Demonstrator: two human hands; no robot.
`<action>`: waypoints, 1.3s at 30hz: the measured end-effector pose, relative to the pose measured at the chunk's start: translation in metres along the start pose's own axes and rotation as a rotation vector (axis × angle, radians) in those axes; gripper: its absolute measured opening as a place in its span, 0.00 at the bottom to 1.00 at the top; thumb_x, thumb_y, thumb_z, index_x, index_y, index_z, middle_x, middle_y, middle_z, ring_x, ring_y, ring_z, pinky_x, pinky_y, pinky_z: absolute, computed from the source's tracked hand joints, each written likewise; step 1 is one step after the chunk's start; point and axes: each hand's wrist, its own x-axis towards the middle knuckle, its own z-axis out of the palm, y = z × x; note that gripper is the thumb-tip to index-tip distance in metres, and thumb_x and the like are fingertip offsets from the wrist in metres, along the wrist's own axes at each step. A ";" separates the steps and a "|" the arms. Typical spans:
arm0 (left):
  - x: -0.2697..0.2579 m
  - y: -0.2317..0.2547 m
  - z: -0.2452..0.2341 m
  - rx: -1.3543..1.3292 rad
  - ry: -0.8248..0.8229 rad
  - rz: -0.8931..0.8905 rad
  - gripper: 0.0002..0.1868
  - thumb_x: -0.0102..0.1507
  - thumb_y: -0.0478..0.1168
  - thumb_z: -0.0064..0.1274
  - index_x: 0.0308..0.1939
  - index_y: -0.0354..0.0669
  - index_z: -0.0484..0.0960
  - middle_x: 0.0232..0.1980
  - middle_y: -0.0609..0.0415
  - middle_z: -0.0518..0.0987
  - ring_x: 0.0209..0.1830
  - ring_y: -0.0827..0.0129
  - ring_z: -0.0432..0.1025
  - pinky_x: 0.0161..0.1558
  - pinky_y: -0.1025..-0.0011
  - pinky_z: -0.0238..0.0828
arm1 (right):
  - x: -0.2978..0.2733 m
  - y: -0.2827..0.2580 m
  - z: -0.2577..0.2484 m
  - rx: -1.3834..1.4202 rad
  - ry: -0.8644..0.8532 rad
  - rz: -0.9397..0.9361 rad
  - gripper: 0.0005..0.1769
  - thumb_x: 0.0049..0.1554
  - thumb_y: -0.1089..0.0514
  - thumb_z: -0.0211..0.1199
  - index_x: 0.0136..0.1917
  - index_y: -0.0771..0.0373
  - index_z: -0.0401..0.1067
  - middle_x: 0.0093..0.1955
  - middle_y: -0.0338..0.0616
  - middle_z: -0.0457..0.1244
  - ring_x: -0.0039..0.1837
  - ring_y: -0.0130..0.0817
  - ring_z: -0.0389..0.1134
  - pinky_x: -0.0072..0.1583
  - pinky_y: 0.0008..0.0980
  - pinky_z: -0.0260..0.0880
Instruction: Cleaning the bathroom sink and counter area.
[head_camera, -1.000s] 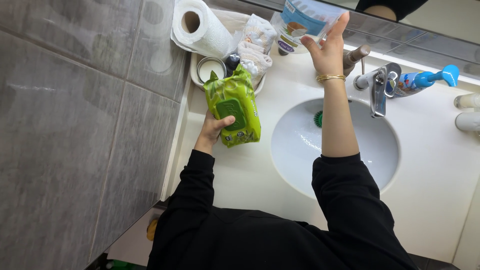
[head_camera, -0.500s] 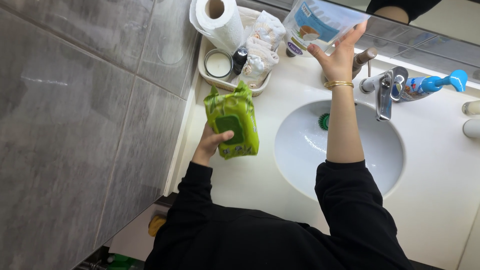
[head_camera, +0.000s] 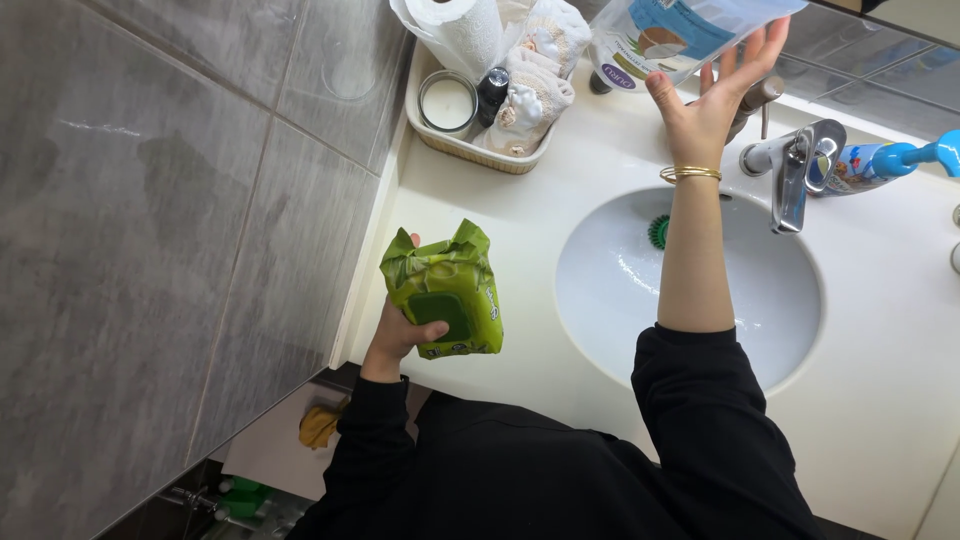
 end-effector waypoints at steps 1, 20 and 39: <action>-0.001 0.002 0.002 0.000 0.002 0.002 0.73 0.45 0.50 0.73 0.83 0.39 0.40 0.75 0.47 0.66 0.77 0.56 0.61 0.76 0.58 0.57 | 0.002 -0.002 0.000 0.001 -0.001 -0.001 0.80 0.54 0.31 0.84 0.84 0.53 0.18 0.90 0.53 0.31 0.89 0.50 0.36 0.86 0.49 0.48; -0.014 0.001 0.012 0.025 0.026 -0.003 0.73 0.45 0.50 0.74 0.83 0.40 0.42 0.74 0.48 0.68 0.76 0.57 0.62 0.76 0.58 0.59 | 0.024 -0.062 0.006 -0.424 -0.103 0.050 0.33 0.62 0.40 0.81 0.64 0.63 0.70 0.47 0.44 0.69 0.46 0.37 0.73 0.48 0.36 0.76; -0.014 0.005 0.025 -0.001 0.016 -0.050 0.72 0.43 0.49 0.73 0.83 0.41 0.43 0.72 0.48 0.68 0.75 0.57 0.64 0.74 0.58 0.61 | 0.015 -0.054 -0.018 -0.244 -0.130 0.004 0.56 0.57 0.35 0.69 0.82 0.60 0.41 0.75 0.63 0.64 0.46 0.38 0.80 0.48 0.30 0.80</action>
